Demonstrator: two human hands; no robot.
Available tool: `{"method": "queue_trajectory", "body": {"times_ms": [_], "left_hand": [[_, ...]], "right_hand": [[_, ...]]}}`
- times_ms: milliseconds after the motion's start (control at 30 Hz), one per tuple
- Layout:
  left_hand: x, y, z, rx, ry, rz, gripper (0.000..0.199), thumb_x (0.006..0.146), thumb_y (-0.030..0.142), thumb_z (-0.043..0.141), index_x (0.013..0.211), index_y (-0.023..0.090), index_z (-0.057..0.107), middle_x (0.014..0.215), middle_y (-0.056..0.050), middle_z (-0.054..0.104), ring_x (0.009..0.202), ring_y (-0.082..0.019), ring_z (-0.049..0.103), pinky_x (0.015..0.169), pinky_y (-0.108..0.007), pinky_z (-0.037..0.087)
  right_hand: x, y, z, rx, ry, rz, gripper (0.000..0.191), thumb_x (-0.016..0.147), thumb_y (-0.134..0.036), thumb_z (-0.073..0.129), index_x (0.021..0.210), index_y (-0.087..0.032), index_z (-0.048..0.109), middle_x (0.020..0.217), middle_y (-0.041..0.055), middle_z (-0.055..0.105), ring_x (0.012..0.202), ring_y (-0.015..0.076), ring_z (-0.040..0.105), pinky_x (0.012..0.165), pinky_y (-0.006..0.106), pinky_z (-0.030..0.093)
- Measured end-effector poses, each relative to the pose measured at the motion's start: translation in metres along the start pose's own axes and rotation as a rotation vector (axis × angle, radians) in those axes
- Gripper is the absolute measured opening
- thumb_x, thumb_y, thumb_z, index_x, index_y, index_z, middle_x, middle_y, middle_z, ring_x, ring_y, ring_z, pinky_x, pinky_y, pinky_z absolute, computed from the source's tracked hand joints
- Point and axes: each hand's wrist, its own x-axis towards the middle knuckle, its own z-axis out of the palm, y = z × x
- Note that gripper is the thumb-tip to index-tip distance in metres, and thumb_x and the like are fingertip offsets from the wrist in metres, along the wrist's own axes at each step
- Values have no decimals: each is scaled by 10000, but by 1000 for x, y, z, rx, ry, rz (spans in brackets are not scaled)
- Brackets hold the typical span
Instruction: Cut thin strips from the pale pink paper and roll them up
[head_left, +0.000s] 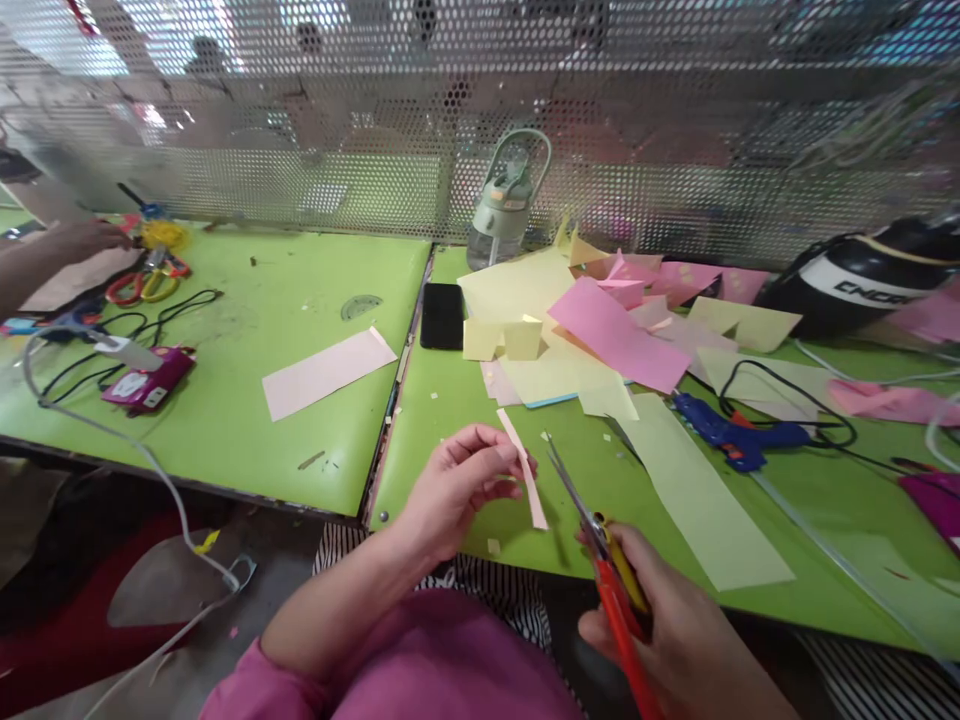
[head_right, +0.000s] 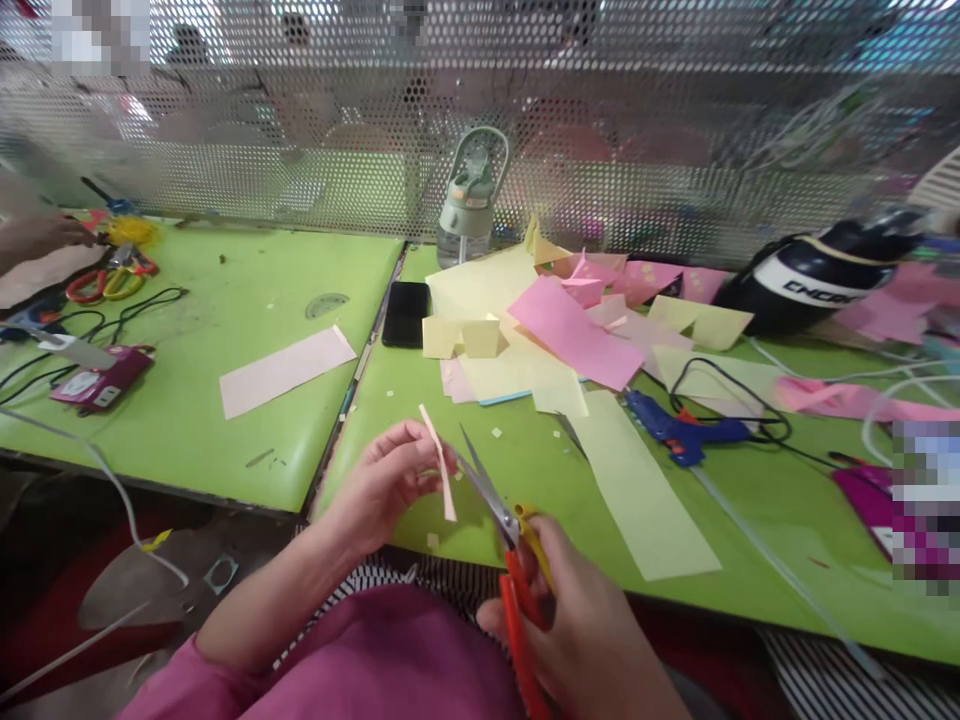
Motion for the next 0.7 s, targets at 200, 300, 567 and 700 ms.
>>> {"method": "queue_trajectory", "body": {"times_ms": [200, 300, 567, 700], "left_hand": [[-1, -4, 6, 31, 26, 101, 272, 714, 340, 807, 696, 159, 606, 629, 28, 610, 548, -61, 557, 510, -171, 423], [-2, -8, 8, 61, 20, 142, 300, 726, 378, 797, 705, 162, 590, 624, 24, 615, 538, -71, 571, 498, -178, 433], [-6, -16, 9, 123, 31, 203, 335, 755, 423, 771, 716, 167, 559, 588, 27, 606, 500, -64, 525, 507, -185, 447], [-7, -20, 8, 141, 17, 210, 343, 773, 439, 754, 734, 165, 552, 585, 33, 599, 492, -63, 521, 506, -186, 452]], "right_hand": [[-4, -10, 6, -5, -23, -7, 202, 660, -301, 576, 788, -279, 421, 568, -57, 548, 526, 177, 510, 531, 298, 363], [-1, -15, 9, -43, -28, 19, 216, 647, -293, 576, 806, -277, 431, 543, -64, 520, 502, 181, 495, 534, 299, 358], [4, -8, 10, -120, -71, -1, 267, 665, -352, 650, 808, -279, 436, 538, -57, 529, 485, 184, 520, 516, 285, 357], [5, -3, 14, -176, -21, -17, 269, 673, -354, 642, 821, -273, 433, 522, -71, 500, 469, 176, 505, 508, 275, 352]]}}
